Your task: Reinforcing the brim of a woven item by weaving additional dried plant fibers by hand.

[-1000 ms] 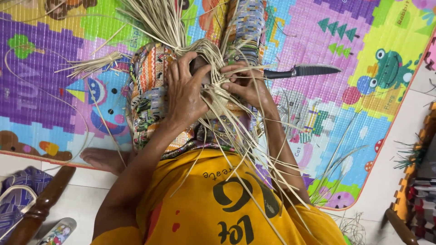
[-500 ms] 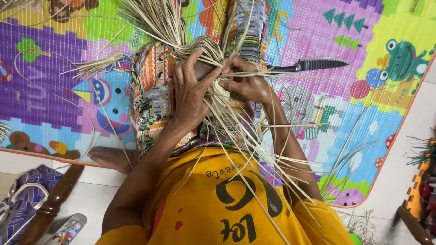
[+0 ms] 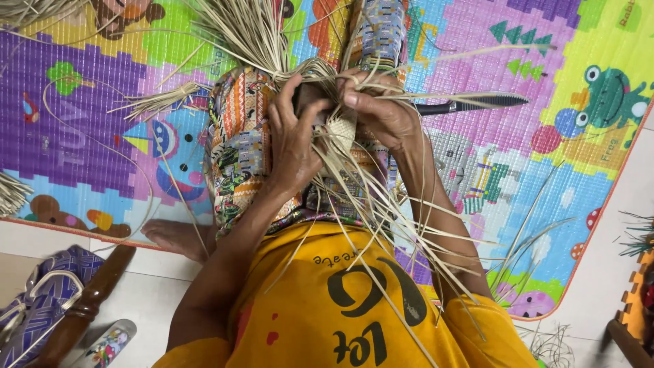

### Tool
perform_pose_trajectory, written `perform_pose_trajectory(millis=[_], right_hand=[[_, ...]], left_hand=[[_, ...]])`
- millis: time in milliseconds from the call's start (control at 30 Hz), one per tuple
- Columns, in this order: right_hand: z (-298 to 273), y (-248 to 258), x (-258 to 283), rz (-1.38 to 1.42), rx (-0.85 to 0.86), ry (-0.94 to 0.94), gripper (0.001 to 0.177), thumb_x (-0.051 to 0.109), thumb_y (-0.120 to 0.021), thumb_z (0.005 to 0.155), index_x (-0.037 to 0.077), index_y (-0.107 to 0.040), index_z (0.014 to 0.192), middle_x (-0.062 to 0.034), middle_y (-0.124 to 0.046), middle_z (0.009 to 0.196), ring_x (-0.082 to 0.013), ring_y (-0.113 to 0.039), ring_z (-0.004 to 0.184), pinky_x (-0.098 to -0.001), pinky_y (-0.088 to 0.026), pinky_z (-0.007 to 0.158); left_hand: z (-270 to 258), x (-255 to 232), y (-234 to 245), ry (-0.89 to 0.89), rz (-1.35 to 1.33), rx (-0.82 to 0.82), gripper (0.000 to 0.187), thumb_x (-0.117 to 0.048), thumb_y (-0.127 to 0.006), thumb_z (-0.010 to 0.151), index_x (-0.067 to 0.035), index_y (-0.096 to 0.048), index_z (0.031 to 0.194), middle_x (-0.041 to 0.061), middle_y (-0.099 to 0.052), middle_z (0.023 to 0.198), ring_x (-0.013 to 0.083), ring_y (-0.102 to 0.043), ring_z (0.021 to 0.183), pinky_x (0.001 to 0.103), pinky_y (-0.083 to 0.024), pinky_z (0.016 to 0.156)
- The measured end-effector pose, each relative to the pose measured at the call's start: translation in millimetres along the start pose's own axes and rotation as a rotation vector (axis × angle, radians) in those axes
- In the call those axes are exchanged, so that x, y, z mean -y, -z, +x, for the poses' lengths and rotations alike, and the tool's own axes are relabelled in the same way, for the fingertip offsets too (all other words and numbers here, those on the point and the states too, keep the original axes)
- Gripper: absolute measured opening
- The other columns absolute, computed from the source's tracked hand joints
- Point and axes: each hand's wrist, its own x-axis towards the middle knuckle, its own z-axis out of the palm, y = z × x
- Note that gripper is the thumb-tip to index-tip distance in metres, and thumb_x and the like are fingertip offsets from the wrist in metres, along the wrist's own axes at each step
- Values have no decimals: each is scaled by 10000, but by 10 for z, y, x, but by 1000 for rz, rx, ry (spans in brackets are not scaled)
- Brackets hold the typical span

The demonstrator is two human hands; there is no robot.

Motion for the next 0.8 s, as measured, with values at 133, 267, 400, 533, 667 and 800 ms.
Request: perform_pose_trajectory(millis=[133, 267, 400, 533, 667, 800], right_hand=[[-29, -288, 422, 128, 28, 165, 139, 222, -761, 870, 120, -703, 945, -63, -585, 1054, -200, -540, 1024, -438, -432, 974], [-94, 102, 411, 687, 265, 380, 542, 44, -669, 969, 313, -737, 1435, -108, -689, 1395, -202, -655, 1121, -296, -597, 905], [-176, 336, 755, 607, 263, 782, 679, 313, -734, 834, 343, -687, 1511, -15, -761, 1368, -169, -684, 1199, -455, -580, 1078], [-337, 313, 552, 173, 182, 406, 1035, 623, -817, 655, 209, -501, 1550, -99, -573, 1486, -234, -526, 1416, -433, -486, 1221], [-372, 166, 263, 201, 35, -96, 508, 110, -800, 860, 184, -666, 1344, -12, -690, 1166, -110, -658, 980, -235, -606, 936], [-249, -27, 12, -623, 249, 372, 788, 97, -874, 808, 192, -485, 1487, -27, -528, 1472, -263, -504, 1374, -426, -420, 1270]], left_hand=[[29, 101, -52, -11, 144, 122, 683, 144, -596, 710, -243, -706, 1263, 122, -153, 1634, 390, -178, 1490, 619, -153, 1234], [-49, 285, -157, -39, 213, 182, 861, 161, -501, 658, -335, -722, 1326, 74, -20, 1698, 405, -45, 1559, 702, -31, 1257], [-55, 281, -116, -80, 179, 224, 848, 186, -492, 653, -338, -771, 1257, 52, 4, 1699, 412, 17, 1559, 787, 17, 1215], [-17, 245, -104, -44, 128, 170, 840, 201, -501, 657, -224, -698, 1354, 127, -33, 1682, 427, -78, 1556, 717, -57, 1257], [-28, 329, -161, -69, 193, 168, 796, 180, -561, 661, -239, -733, 1315, 117, -62, 1685, 418, -132, 1551, 659, -135, 1282], [-15, 331, -82, -118, 187, 288, 815, 161, -556, 647, -275, -745, 1309, 51, -23, 1696, 423, -96, 1550, 697, -162, 1256]])
